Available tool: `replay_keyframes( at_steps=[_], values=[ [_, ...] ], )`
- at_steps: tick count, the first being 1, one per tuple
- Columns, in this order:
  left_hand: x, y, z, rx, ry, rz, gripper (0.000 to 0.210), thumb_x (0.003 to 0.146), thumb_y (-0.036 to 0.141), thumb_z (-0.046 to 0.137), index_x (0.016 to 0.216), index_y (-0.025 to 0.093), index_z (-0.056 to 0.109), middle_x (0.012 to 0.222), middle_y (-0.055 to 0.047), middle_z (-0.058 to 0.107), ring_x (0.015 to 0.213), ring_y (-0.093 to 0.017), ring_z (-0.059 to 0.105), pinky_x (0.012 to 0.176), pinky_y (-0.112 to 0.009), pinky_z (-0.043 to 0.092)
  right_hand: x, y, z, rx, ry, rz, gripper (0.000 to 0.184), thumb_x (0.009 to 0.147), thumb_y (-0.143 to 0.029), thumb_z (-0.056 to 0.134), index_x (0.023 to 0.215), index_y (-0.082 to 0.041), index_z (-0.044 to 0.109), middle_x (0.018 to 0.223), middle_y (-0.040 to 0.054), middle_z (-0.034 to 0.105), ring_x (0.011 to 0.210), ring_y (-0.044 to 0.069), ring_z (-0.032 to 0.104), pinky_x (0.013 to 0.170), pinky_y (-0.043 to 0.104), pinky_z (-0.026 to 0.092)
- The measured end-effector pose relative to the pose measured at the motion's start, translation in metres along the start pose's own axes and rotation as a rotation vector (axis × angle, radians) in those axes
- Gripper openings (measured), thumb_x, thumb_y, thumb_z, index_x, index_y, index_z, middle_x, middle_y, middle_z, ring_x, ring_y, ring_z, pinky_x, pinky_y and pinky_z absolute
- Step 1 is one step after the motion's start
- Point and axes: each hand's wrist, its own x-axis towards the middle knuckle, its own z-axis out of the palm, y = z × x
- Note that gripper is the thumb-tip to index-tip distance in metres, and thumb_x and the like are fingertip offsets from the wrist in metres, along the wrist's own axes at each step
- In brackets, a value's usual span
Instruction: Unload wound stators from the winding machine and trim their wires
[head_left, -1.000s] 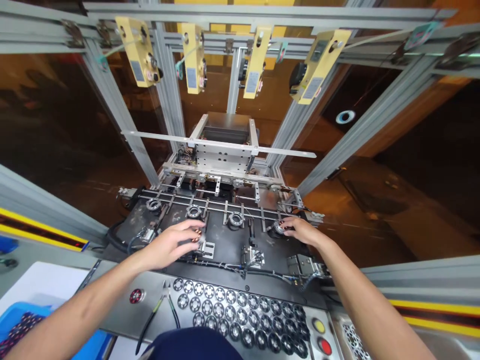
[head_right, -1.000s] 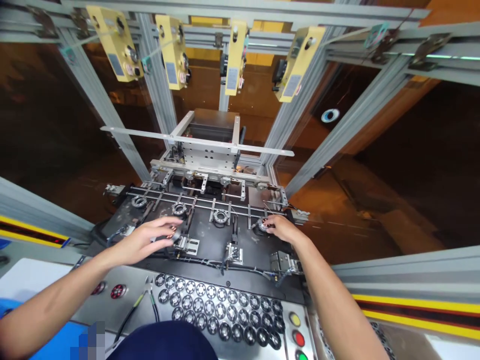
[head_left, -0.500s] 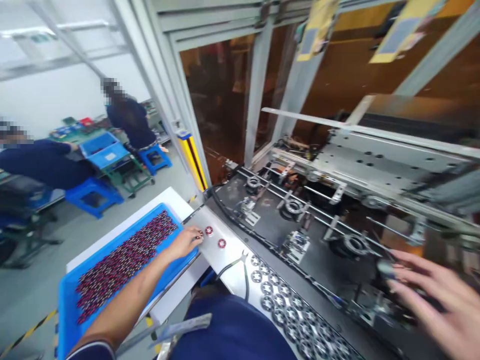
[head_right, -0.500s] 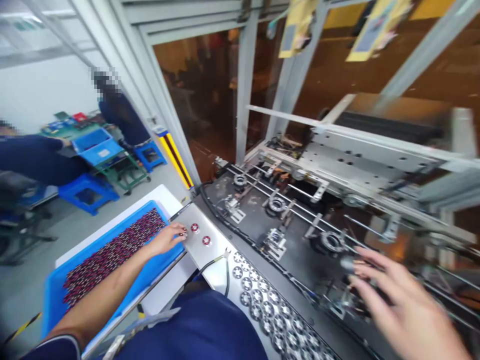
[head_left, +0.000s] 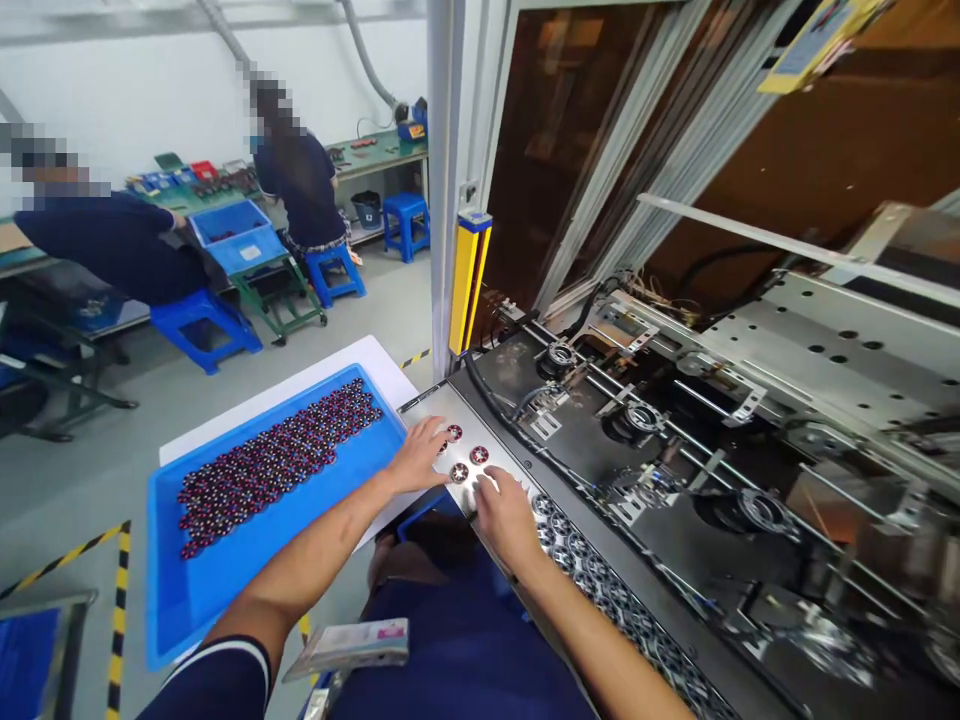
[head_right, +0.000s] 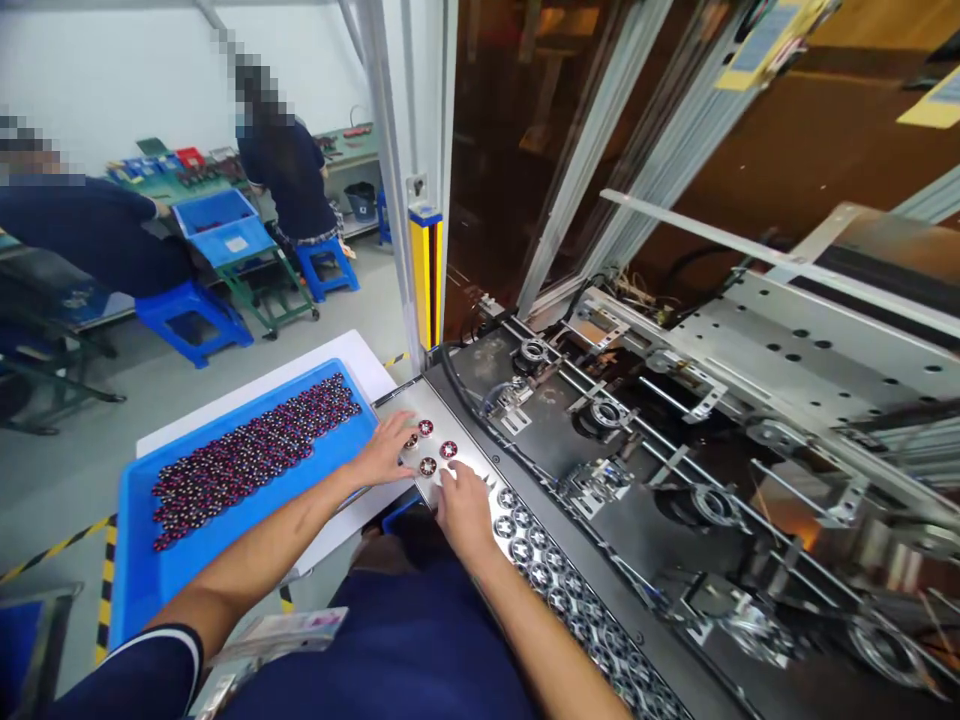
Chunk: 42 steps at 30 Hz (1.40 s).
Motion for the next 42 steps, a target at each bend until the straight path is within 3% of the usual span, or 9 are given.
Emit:
replay_keyframes(
  at_steps=[3, 7, 11, 19, 21, 28, 33, 36, 42],
  values=[
    [0.005, 0.018, 0.011, -0.018, -0.015, 0.107, 0.082, 0.065, 0.042, 0.084, 0.137, 0.025, 0.049, 0.154, -0.016, 0.034, 0.144, -0.041, 0.025, 0.112, -0.062, 0.026, -0.041, 0.018, -0.033, -0.010, 0.067, 0.056, 0.027, 0.095, -0.021, 0.048, 0.119, -0.023, 0.059, 0.119, 0.0132, 0.061, 0.110, 0.028, 0.060, 0.094, 0.048, 0.052],
    [0.019, 0.036, 0.026, -0.041, -0.038, 0.221, 0.060, 0.074, 0.032, 0.078, 0.130, 0.027, 0.057, 0.156, -0.012, 0.036, 0.146, -0.038, 0.023, 0.116, -0.062, 0.014, -0.110, 0.039, -0.073, -0.076, 0.157, 0.191, 0.032, 0.097, -0.023, 0.041, 0.127, -0.027, 0.050, 0.117, 0.0154, 0.058, 0.109, 0.031, 0.059, 0.095, 0.053, 0.050],
    [0.025, 0.035, 0.027, -0.037, -0.009, 0.199, 0.040, 0.081, 0.022, 0.069, 0.121, 0.021, 0.063, 0.152, -0.017, 0.040, 0.145, -0.039, 0.027, 0.114, -0.065, 0.018, -0.147, 0.041, -0.075, -0.124, 0.137, 0.229, 0.027, 0.096, -0.022, 0.042, 0.120, -0.024, 0.053, 0.113, 0.0161, 0.059, 0.105, 0.031, 0.060, 0.092, 0.051, 0.052],
    [-0.021, 0.055, 0.011, -0.165, 0.147, 0.086, 0.037, 0.087, 0.027, 0.062, 0.122, 0.016, 0.061, 0.146, -0.018, 0.046, 0.145, -0.037, 0.026, 0.114, -0.060, 0.028, -0.101, 0.044, -0.029, -0.181, -0.031, 0.189, 0.018, 0.092, -0.015, 0.053, 0.106, -0.018, 0.063, 0.112, 0.0124, 0.062, 0.105, 0.027, 0.059, 0.087, 0.044, 0.052],
    [-0.040, 0.065, 0.013, -0.245, 0.183, 0.047, 0.033, 0.087, 0.028, 0.060, 0.118, 0.017, 0.062, 0.144, -0.017, 0.049, 0.144, -0.035, 0.029, 0.113, -0.059, 0.031, -0.094, 0.047, -0.028, -0.203, -0.072, 0.171, 0.011, 0.092, -0.020, 0.058, 0.100, -0.017, 0.064, 0.109, 0.0084, 0.062, 0.100, 0.023, 0.060, 0.085, 0.041, 0.052],
    [-0.077, 0.094, 0.012, -0.633, 0.182, -0.120, 0.021, 0.087, 0.028, 0.061, 0.105, 0.020, 0.068, 0.132, -0.014, 0.059, 0.132, -0.030, 0.046, 0.113, -0.052, 0.035, -0.077, 0.057, -0.039, -0.183, -0.193, -0.042, 0.018, 0.092, -0.033, 0.062, 0.099, -0.016, 0.063, 0.102, 0.0041, 0.065, 0.094, 0.019, 0.062, 0.084, 0.040, 0.053],
    [-0.071, 0.112, 0.006, -0.997, 0.058, -0.239, 0.032, 0.084, 0.043, 0.066, 0.104, 0.018, 0.069, 0.111, -0.013, 0.069, 0.102, -0.025, 0.064, 0.097, -0.044, 0.049, -0.057, 0.053, -0.060, -0.105, -0.117, -0.160, 0.008, 0.089, -0.022, 0.061, 0.090, -0.015, 0.064, 0.091, 0.0086, 0.067, 0.088, 0.023, 0.063, 0.083, 0.043, 0.053],
    [-0.060, 0.128, 0.000, -1.274, -0.075, -0.260, 0.054, 0.084, 0.061, 0.059, 0.108, 0.013, 0.067, 0.092, -0.012, 0.071, 0.080, -0.021, 0.067, 0.075, -0.037, 0.055, -0.046, 0.030, -0.088, -0.018, -0.020, -0.221, 0.016, 0.088, -0.020, 0.057, 0.102, -0.015, 0.062, 0.096, 0.0139, 0.067, 0.091, 0.026, 0.063, 0.086, 0.046, 0.053],
    [-0.041, 0.158, -0.030, -1.700, -0.217, -0.181, 0.078, 0.073, 0.076, 0.059, 0.123, 0.016, 0.060, 0.092, -0.008, 0.066, 0.081, -0.018, 0.064, 0.074, -0.031, 0.052, -0.036, -0.027, -0.137, 0.246, 0.175, -0.324, 0.035, 0.090, -0.023, 0.058, 0.124, -0.019, 0.051, 0.105, 0.0105, 0.069, 0.096, 0.023, 0.064, 0.085, 0.039, 0.055]
  ],
)
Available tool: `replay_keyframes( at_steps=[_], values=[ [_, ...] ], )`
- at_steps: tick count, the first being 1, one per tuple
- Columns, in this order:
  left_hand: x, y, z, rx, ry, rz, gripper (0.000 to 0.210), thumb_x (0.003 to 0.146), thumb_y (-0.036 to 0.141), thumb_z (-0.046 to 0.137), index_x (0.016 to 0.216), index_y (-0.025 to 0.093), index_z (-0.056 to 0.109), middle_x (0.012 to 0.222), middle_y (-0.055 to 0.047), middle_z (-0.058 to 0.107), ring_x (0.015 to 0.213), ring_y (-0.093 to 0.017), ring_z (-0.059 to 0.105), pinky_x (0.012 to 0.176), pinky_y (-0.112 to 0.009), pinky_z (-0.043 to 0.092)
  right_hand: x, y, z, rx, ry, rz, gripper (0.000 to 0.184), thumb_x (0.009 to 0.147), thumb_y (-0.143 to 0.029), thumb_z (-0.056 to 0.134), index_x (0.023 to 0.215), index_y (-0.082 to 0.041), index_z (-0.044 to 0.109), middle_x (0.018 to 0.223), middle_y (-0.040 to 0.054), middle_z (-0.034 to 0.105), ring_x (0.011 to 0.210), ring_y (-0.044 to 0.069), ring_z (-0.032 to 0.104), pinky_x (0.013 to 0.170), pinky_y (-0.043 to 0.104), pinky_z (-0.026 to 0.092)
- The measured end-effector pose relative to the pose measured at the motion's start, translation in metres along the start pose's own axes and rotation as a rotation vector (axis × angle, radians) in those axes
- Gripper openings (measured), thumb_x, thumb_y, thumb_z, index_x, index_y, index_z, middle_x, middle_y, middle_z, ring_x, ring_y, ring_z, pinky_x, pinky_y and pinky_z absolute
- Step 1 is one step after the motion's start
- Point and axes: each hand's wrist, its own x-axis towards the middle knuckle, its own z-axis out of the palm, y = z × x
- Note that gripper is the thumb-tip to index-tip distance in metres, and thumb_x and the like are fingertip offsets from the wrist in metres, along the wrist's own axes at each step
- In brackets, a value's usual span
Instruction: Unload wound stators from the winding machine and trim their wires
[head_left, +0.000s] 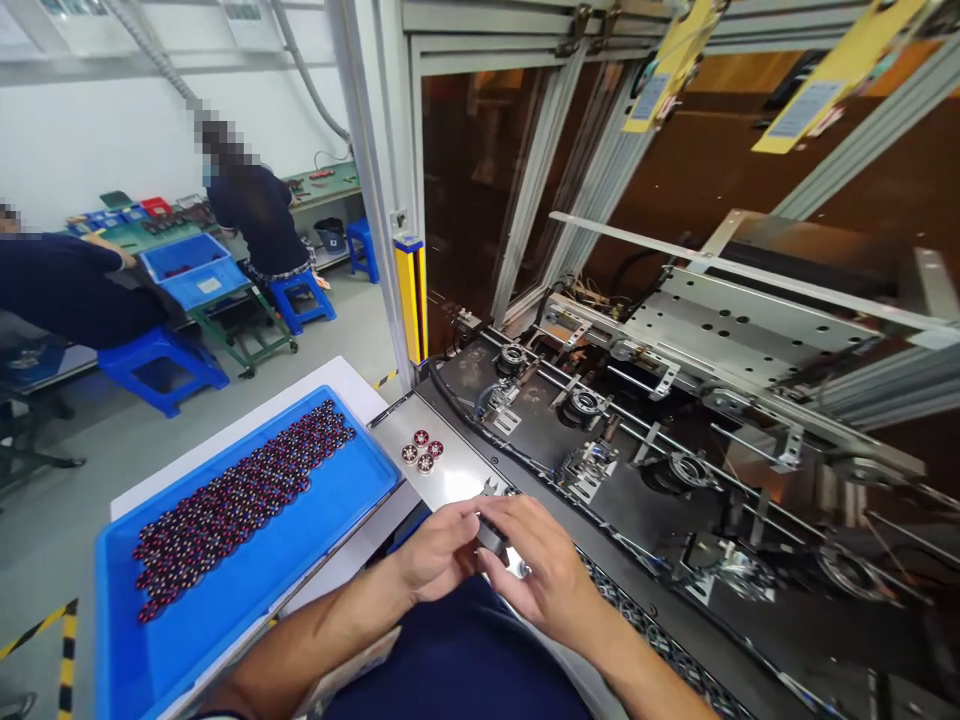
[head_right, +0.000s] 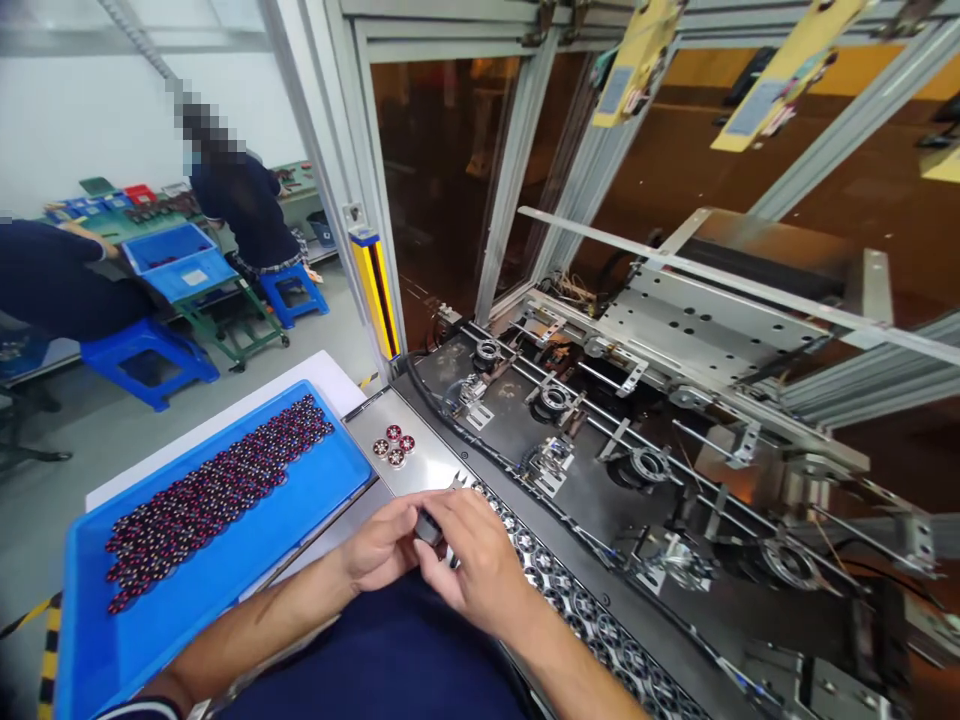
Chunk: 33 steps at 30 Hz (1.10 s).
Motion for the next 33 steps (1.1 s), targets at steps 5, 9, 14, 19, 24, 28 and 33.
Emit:
replay_keyframes(
  at_steps=[5, 9, 14, 19, 24, 28, 33],
  values=[
    [0.001, 0.013, 0.017, -0.415, 0.018, -0.016, 0.035, 0.084, 0.047, 0.068, 0.106, 0.019, 0.063, 0.083, -0.003, 0.065, 0.078, -0.015, 0.063, 0.069, -0.025, 0.047, -0.003, -0.011, -0.005, 0.046, 0.268, 0.078, 0.028, 0.086, -0.017, 0.064, 0.114, -0.019, 0.058, 0.093, 0.0099, 0.067, 0.080, 0.022, 0.063, 0.069, 0.038, 0.055],
    [0.001, 0.013, 0.029, -0.432, 0.003, -0.042, 0.030, 0.084, 0.046, 0.069, 0.093, 0.018, 0.062, 0.082, -0.002, 0.065, 0.075, -0.015, 0.064, 0.068, -0.026, 0.048, -0.010, -0.010, -0.002, -0.002, 0.330, 0.101, 0.026, 0.087, -0.012, 0.060, 0.112, -0.018, 0.060, 0.083, 0.0070, 0.065, 0.071, 0.019, 0.059, 0.062, 0.033, 0.052],
    [0.003, 0.010, 0.032, -0.314, 0.037, 0.005, 0.044, 0.072, 0.042, 0.081, 0.105, 0.020, 0.063, 0.086, -0.004, 0.070, 0.078, -0.017, 0.067, 0.072, -0.027, 0.051, -0.019, -0.008, -0.004, -0.028, 0.364, 0.141, 0.027, 0.087, -0.010, 0.061, 0.113, -0.017, 0.060, 0.085, 0.0083, 0.064, 0.074, 0.020, 0.060, 0.065, 0.035, 0.053],
    [0.007, 0.006, 0.018, -0.173, 0.038, 0.067, 0.046, 0.068, 0.039, 0.085, 0.106, 0.017, 0.070, 0.082, -0.006, 0.073, 0.070, -0.016, 0.068, 0.068, -0.027, 0.052, -0.022, -0.003, -0.030, 0.214, 0.066, 0.281, 0.026, 0.095, -0.019, 0.051, 0.115, -0.023, 0.066, 0.138, 0.0153, 0.054, 0.115, 0.024, 0.061, 0.088, 0.038, 0.053],
    [0.006, 0.010, 0.007, -0.108, -0.074, 0.055, 0.046, 0.068, 0.036, 0.086, 0.109, 0.020, 0.073, 0.089, -0.007, 0.076, 0.077, -0.017, 0.070, 0.077, -0.030, 0.053, 0.002, 0.008, -0.058, 0.540, -0.317, 0.478, 0.036, 0.097, -0.041, 0.049, 0.082, -0.020, 0.074, 0.141, 0.0134, 0.054, 0.130, 0.029, 0.051, 0.105, 0.043, 0.043],
    [0.012, 0.012, -0.001, -0.090, -0.149, 0.026, 0.048, 0.066, 0.036, 0.086, 0.109, 0.019, 0.074, 0.089, -0.006, 0.075, 0.081, -0.016, 0.068, 0.077, -0.026, 0.050, 0.021, 0.013, -0.061, 0.692, -0.498, 0.473, 0.040, 0.097, -0.046, 0.048, 0.087, -0.018, 0.075, 0.134, 0.0153, 0.060, 0.139, 0.028, 0.041, 0.109, 0.043, 0.038],
    [0.029, 0.010, -0.014, -0.029, -0.130, 0.026, 0.056, 0.064, 0.045, 0.086, 0.110, 0.017, 0.073, 0.095, -0.010, 0.074, 0.085, -0.020, 0.068, 0.077, -0.029, 0.050, 0.034, 0.038, -0.062, 0.690, -0.513, 0.335, 0.034, 0.099, -0.041, 0.046, 0.091, -0.019, 0.071, 0.139, 0.0148, 0.056, 0.130, 0.026, 0.052, 0.104, 0.045, 0.046]
  ],
)
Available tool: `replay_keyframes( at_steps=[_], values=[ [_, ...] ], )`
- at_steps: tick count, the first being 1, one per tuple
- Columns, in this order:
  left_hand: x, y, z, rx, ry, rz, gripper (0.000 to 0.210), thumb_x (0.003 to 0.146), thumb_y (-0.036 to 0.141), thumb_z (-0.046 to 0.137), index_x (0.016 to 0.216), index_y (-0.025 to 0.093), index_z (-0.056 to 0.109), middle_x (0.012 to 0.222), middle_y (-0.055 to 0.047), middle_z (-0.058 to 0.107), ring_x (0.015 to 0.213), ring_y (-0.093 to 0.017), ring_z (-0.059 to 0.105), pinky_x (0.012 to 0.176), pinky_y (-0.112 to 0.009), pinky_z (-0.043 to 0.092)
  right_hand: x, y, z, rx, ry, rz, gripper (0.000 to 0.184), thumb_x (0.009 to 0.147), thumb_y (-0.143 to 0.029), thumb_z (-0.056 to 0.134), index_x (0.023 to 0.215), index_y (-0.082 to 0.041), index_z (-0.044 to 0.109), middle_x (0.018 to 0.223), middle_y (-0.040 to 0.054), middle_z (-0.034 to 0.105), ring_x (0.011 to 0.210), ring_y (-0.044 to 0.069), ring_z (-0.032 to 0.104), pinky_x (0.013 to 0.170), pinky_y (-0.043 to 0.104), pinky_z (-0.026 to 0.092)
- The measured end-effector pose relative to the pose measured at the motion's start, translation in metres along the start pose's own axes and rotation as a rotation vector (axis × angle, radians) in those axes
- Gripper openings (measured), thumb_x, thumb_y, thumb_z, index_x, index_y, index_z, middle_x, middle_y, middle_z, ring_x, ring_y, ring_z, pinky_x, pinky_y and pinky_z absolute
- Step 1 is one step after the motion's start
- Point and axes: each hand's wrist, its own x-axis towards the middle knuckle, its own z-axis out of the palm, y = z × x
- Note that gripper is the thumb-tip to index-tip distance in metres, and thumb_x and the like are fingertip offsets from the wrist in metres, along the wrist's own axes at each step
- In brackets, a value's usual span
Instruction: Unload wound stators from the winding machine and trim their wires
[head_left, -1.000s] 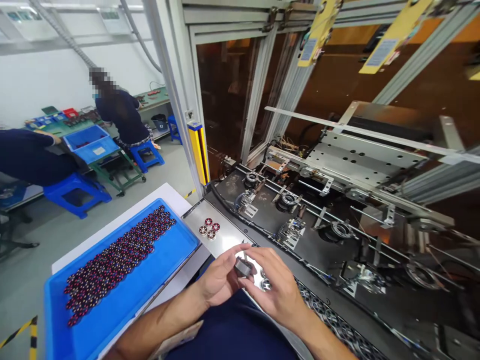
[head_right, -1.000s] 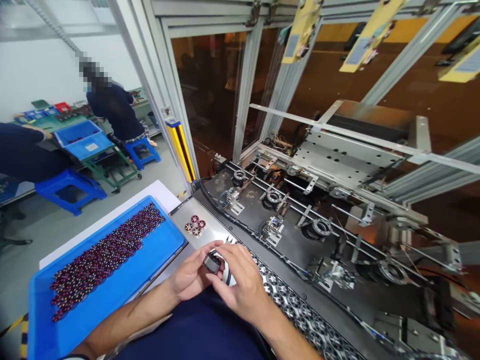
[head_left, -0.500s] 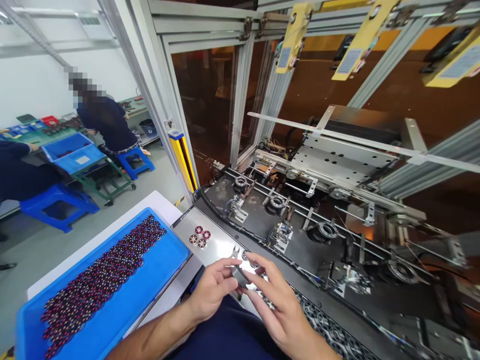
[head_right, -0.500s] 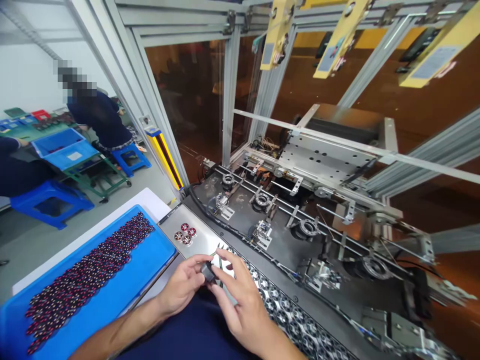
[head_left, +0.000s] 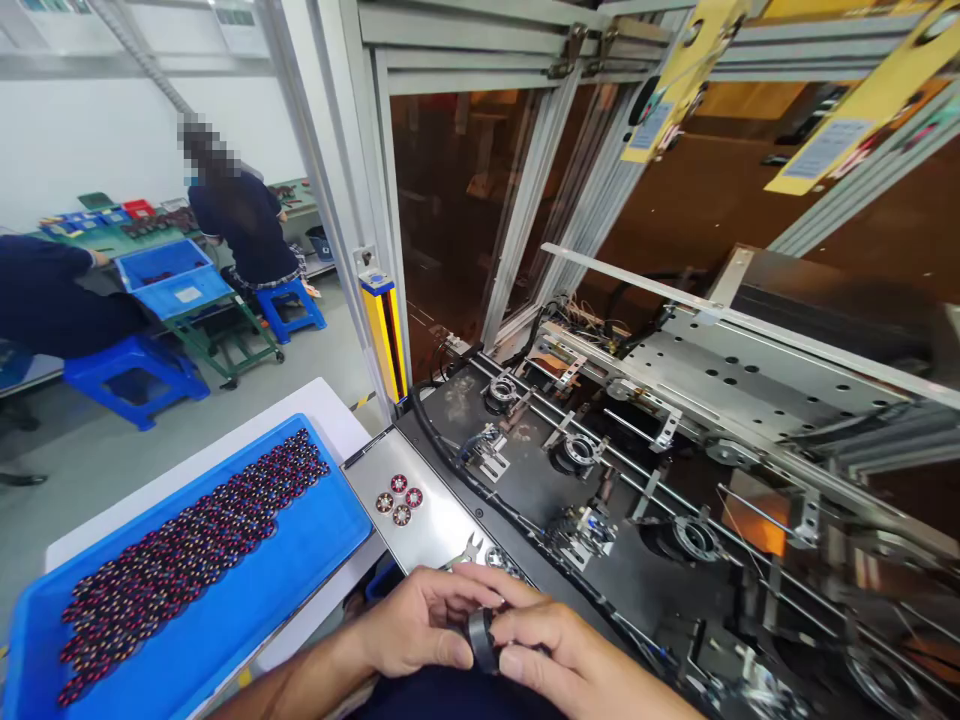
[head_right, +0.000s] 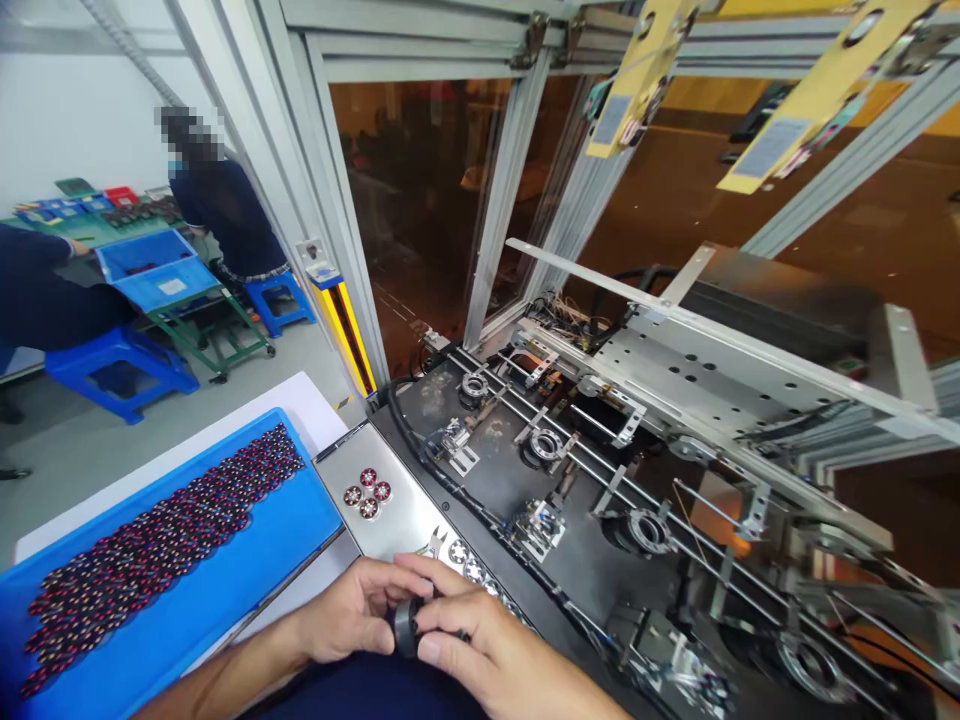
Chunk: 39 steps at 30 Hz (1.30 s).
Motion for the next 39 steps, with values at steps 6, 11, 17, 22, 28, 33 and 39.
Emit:
replay_keyframes(
  at_steps=[6, 11, 17, 22, 28, 33, 39],
  values=[
    [0.018, -0.003, -0.022, 0.481, 0.340, -0.050, 0.033, 0.077, 0.034, 0.076, 0.105, 0.018, 0.073, 0.094, -0.010, 0.076, 0.085, -0.021, 0.068, 0.083, -0.033, 0.053, 0.069, 0.055, -0.115, -0.543, 0.291, -0.028, 0.033, 0.100, -0.032, 0.043, 0.089, -0.019, 0.070, 0.144, 0.0126, 0.051, 0.131, 0.025, 0.052, 0.106, 0.049, 0.045],
    [0.017, -0.017, -0.031, 0.617, 0.397, -0.112, 0.019, 0.077, 0.026, 0.072, 0.095, 0.019, 0.075, 0.094, -0.007, 0.076, 0.088, -0.021, 0.067, 0.084, -0.031, 0.053, 0.144, 0.128, -0.188, -0.667, 0.349, 0.113, 0.020, 0.096, -0.031, 0.056, 0.102, -0.015, 0.067, 0.130, 0.0119, 0.059, 0.123, 0.027, 0.055, 0.103, 0.051, 0.045],
    [0.006, -0.028, -0.041, 0.695, 0.412, -0.137, 0.014, 0.080, 0.027, 0.069, 0.091, 0.019, 0.074, 0.093, -0.007, 0.076, 0.088, -0.021, 0.067, 0.083, -0.030, 0.054, 0.169, 0.170, -0.198, -0.750, 0.290, 0.199, 0.030, 0.094, -0.033, 0.060, 0.120, -0.018, 0.060, 0.128, 0.0092, 0.059, 0.112, 0.024, 0.060, 0.094, 0.047, 0.051],
    [0.006, -0.030, -0.043, 0.708, 0.440, -0.143, 0.014, 0.081, 0.028, 0.068, 0.090, 0.020, 0.074, 0.092, -0.007, 0.076, 0.088, -0.021, 0.068, 0.082, -0.030, 0.054, 0.173, 0.179, -0.200, -0.788, 0.253, 0.249, 0.030, 0.094, -0.033, 0.060, 0.120, -0.018, 0.059, 0.128, 0.0092, 0.059, 0.110, 0.024, 0.060, 0.093, 0.046, 0.052],
    [0.011, -0.030, -0.038, 0.723, 0.412, -0.135, 0.014, 0.081, 0.027, 0.067, 0.092, 0.019, 0.074, 0.092, -0.007, 0.076, 0.087, -0.021, 0.068, 0.083, -0.030, 0.054, 0.182, 0.186, -0.201, -0.816, 0.220, 0.357, 0.029, 0.095, -0.034, 0.059, 0.119, -0.017, 0.060, 0.123, 0.0088, 0.061, 0.104, 0.022, 0.063, 0.089, 0.043, 0.054],
    [0.010, -0.033, -0.039, 0.714, 0.421, -0.138, 0.014, 0.081, 0.027, 0.068, 0.091, 0.020, 0.074, 0.092, -0.006, 0.076, 0.088, -0.021, 0.068, 0.082, -0.030, 0.054, 0.189, 0.195, -0.197, -0.840, 0.209, 0.464, 0.028, 0.095, -0.034, 0.059, 0.117, -0.017, 0.061, 0.120, 0.0090, 0.062, 0.101, 0.020, 0.063, 0.086, 0.041, 0.055],
    [0.013, -0.034, -0.037, 0.709, 0.422, -0.140, 0.015, 0.081, 0.027, 0.067, 0.091, 0.019, 0.074, 0.091, -0.007, 0.076, 0.086, -0.021, 0.068, 0.082, -0.031, 0.054, 0.194, 0.193, -0.195, -0.896, 0.193, 0.480, 0.028, 0.095, -0.034, 0.059, 0.116, -0.016, 0.061, 0.115, 0.0073, 0.064, 0.095, 0.019, 0.065, 0.081, 0.038, 0.057]
  ],
)
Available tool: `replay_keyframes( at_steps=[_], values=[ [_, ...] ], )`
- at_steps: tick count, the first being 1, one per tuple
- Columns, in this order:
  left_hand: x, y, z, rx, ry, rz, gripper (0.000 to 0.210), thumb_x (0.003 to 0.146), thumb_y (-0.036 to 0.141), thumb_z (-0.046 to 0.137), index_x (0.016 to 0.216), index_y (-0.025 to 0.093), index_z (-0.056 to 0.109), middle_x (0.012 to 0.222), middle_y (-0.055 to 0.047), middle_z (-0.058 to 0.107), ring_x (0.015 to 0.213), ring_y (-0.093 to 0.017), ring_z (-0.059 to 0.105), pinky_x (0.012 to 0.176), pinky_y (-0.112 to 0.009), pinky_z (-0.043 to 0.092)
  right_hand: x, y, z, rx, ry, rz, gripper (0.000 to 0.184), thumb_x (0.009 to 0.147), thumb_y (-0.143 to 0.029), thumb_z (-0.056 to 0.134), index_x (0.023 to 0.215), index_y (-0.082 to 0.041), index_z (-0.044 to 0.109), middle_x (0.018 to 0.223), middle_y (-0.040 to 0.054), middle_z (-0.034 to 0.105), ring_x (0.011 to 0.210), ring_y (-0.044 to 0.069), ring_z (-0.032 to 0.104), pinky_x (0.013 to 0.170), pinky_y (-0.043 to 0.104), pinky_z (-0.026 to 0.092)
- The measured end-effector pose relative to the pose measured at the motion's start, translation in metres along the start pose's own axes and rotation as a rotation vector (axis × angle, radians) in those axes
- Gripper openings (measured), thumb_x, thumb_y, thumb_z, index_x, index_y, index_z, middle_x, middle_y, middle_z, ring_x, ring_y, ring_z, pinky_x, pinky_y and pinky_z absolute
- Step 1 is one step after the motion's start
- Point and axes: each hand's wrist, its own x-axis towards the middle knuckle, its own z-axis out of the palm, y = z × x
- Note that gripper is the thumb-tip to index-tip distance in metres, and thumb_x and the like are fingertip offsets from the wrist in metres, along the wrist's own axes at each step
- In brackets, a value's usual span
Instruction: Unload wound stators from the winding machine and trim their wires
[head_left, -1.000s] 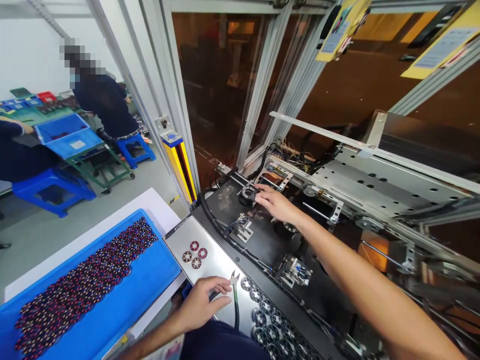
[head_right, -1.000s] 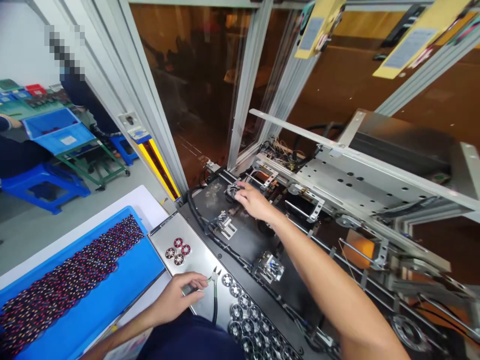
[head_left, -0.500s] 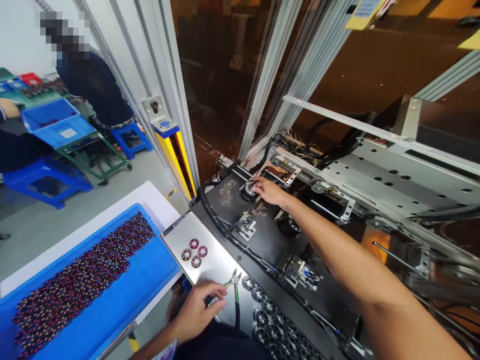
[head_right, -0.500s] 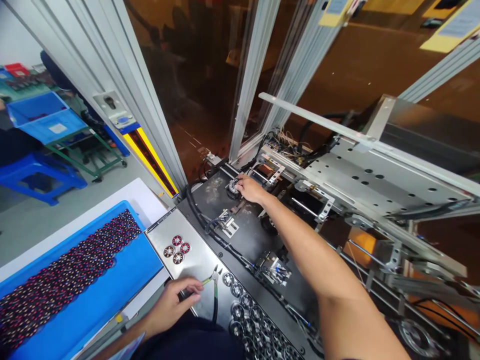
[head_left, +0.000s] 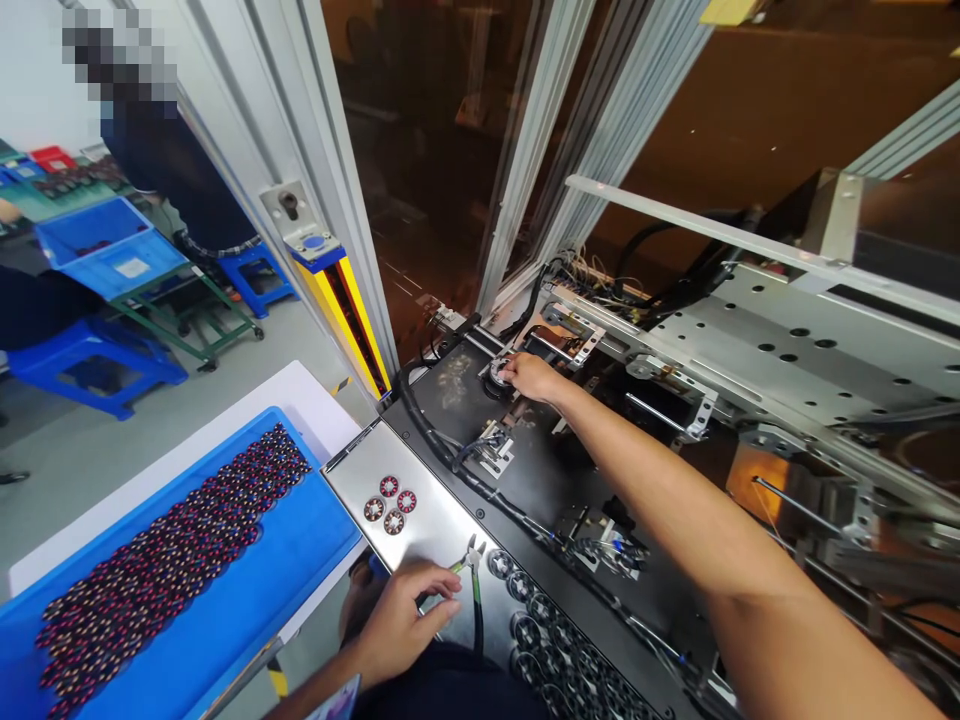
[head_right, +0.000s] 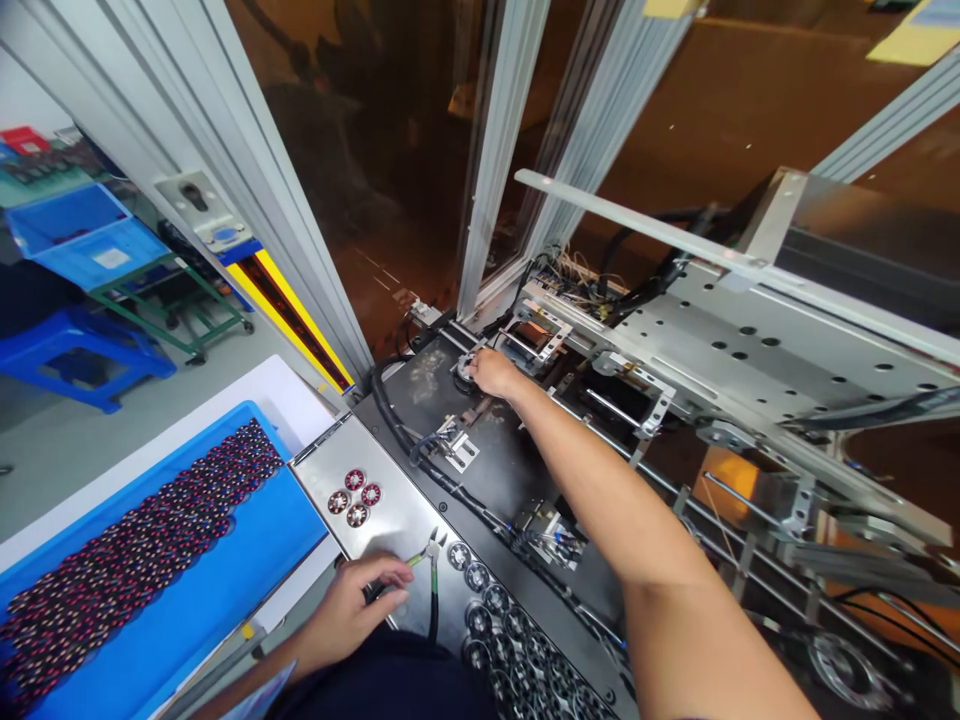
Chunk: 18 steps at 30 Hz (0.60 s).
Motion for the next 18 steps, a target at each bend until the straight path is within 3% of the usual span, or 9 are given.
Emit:
replay_keyframes(
  at_steps=[6, 9, 15, 18],
  values=[
    [-0.003, -0.002, -0.002, 0.008, -0.025, 0.006, 0.015, 0.080, 0.027, 0.068, 0.092, 0.020, 0.074, 0.094, -0.007, 0.076, 0.088, -0.022, 0.069, 0.083, -0.031, 0.053, -0.035, -0.006, -0.009, -0.108, 0.185, -0.097, 0.031, 0.095, -0.033, 0.059, 0.123, -0.019, 0.059, 0.134, 0.0101, 0.055, 0.118, 0.025, 0.056, 0.099, 0.049, 0.048],
    [-0.005, -0.008, -0.007, 0.048, -0.001, 0.005, 0.016, 0.081, 0.028, 0.067, 0.093, 0.020, 0.074, 0.093, -0.007, 0.076, 0.087, -0.022, 0.069, 0.083, -0.032, 0.054, -0.056, -0.005, -0.007, -0.155, 0.186, -0.183, 0.037, 0.094, -0.032, 0.060, 0.128, -0.019, 0.056, 0.142, 0.0113, 0.050, 0.129, 0.029, 0.049, 0.105, 0.054, 0.041],
    [-0.004, -0.006, -0.006, 0.095, -0.014, 0.097, 0.018, 0.083, 0.031, 0.066, 0.093, 0.019, 0.075, 0.090, -0.007, 0.076, 0.083, -0.021, 0.069, 0.078, -0.030, 0.054, -0.062, -0.015, -0.012, -0.210, 0.178, -0.245, 0.035, 0.093, -0.032, 0.062, 0.124, -0.018, 0.059, 0.137, 0.0104, 0.055, 0.125, 0.028, 0.053, 0.102, 0.054, 0.045],
    [-0.003, -0.004, 0.000, 0.137, -0.086, 0.173, 0.020, 0.083, 0.032, 0.067, 0.096, 0.021, 0.075, 0.095, -0.008, 0.075, 0.088, -0.022, 0.068, 0.083, -0.031, 0.052, -0.075, -0.031, -0.027, -0.191, 0.258, -0.218, 0.038, 0.092, -0.024, 0.061, 0.128, -0.013, 0.057, 0.139, 0.0178, 0.052, 0.130, 0.033, 0.048, 0.103, 0.054, 0.044]
  ],
)
